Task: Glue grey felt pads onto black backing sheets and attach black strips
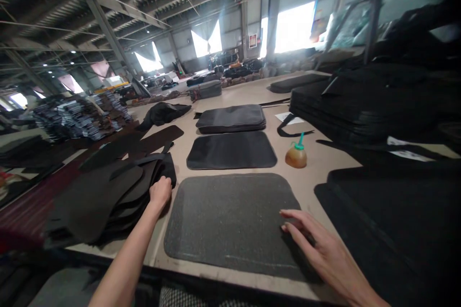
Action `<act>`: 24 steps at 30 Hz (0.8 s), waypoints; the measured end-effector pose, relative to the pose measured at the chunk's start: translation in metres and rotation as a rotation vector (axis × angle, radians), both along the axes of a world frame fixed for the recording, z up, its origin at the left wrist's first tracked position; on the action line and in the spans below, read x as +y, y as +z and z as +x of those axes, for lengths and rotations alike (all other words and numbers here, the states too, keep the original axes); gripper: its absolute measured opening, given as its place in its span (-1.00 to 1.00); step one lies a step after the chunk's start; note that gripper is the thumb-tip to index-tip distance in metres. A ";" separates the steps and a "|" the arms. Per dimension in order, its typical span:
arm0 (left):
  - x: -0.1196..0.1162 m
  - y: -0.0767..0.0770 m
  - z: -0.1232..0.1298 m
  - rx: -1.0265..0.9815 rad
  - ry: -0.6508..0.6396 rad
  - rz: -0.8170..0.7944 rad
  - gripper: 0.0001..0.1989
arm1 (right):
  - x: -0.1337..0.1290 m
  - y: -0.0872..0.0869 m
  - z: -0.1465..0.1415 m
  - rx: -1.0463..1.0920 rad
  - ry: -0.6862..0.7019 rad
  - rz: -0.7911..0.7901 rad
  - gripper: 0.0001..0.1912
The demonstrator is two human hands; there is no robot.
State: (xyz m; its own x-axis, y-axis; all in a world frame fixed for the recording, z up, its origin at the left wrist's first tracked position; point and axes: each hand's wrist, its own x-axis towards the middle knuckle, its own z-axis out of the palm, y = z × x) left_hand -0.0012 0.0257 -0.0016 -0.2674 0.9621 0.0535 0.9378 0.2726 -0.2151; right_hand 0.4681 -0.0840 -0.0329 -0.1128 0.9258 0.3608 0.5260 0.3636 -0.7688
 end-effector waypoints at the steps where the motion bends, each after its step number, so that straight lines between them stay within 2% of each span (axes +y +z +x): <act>1: 0.001 0.003 0.000 -0.005 0.003 0.006 -0.73 | -0.002 -0.001 0.001 -0.004 0.009 -0.003 -0.69; 7: 0.010 0.021 0.001 -0.060 -0.001 0.057 -0.73 | -0.014 -0.013 0.002 -0.006 0.059 -0.029 -0.73; 11: 0.024 0.039 0.002 -0.102 0.007 0.120 -0.71 | -0.021 -0.015 -0.002 0.005 0.085 -0.051 -0.76; 14: 0.036 0.058 0.005 -0.128 0.014 0.217 -0.72 | -0.026 -0.012 -0.005 0.012 0.097 -0.057 -0.76; 18: 0.046 0.094 0.011 -0.144 -0.026 0.448 -0.75 | -0.031 -0.009 -0.006 0.015 0.097 -0.026 -0.77; 21: 0.038 0.125 0.022 -0.202 -0.177 0.702 -0.79 | -0.031 -0.006 -0.008 0.008 0.117 0.033 -0.78; 24: 0.008 0.155 0.052 -0.339 -0.470 0.924 -0.79 | -0.029 0.002 -0.016 0.001 0.158 0.168 -0.74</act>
